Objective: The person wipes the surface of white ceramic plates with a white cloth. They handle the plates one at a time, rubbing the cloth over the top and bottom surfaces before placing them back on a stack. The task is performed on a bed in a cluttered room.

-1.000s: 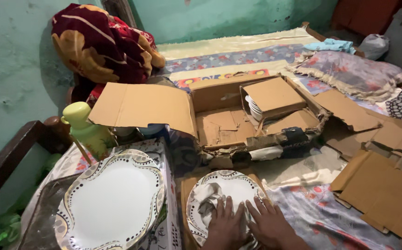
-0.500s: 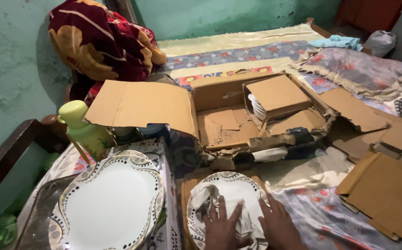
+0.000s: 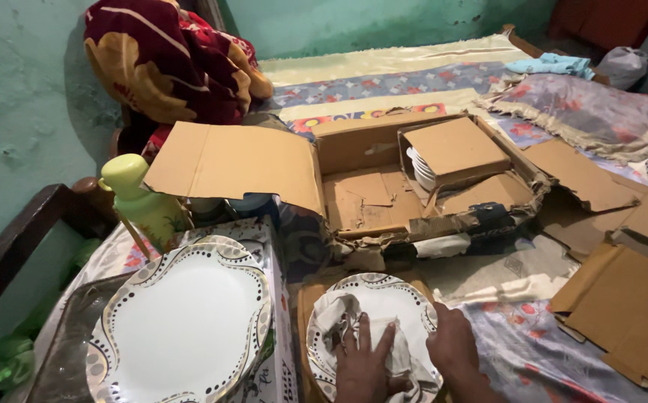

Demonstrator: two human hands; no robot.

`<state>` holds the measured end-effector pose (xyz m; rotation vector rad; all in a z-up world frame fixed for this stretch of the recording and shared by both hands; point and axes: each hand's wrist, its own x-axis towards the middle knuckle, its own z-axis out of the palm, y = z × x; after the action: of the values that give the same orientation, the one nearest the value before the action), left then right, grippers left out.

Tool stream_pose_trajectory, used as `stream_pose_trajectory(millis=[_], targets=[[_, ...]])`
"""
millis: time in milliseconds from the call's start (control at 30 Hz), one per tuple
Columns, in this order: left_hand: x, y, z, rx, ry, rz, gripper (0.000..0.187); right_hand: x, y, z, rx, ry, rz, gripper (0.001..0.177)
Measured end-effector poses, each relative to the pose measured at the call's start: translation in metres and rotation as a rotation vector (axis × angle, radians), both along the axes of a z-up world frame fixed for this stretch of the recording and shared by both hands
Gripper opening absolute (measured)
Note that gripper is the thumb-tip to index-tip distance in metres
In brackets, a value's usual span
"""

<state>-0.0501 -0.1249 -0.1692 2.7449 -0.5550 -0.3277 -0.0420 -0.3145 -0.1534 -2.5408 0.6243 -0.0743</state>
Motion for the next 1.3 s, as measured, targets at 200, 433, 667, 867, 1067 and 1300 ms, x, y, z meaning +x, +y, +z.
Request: stream_pose_trajectory(millis=[200, 433, 667, 867, 1067, 1300], targets=[[-0.002, 0.005, 0.002, -0.043, -0.009, -0.001, 0.112, 0.013, -0.011, -0.031, 0.046, -0.157, -0.108, 0.052], [0.004, 0.016, 0.001, -0.136, -0.073, -0.065, 0.095, 0.011, -0.012, -0.026, 0.038, -0.214, -0.169, 0.05], [0.004, 0.015, 0.021, -0.35, -0.069, -0.078, 0.08, 0.011, -0.035, 0.005, 0.506, -0.127, -0.189, 0.041], [-0.005, -0.004, 0.047, -0.482, 0.043, -0.039, 0.077, 0.016, -0.037, 0.005, 0.989, -0.131, -0.13, 0.052], [-0.006, -0.038, 0.015, -0.539, -0.094, -0.292, 0.083, 0.02, -0.044, -0.026, 0.909, -0.138, -0.121, 0.069], [-0.006, -0.032, -0.015, -0.457, -0.405, -0.364, 0.077, 0.021, -0.06, -0.111, 0.912, 0.028, -0.273, 0.076]])
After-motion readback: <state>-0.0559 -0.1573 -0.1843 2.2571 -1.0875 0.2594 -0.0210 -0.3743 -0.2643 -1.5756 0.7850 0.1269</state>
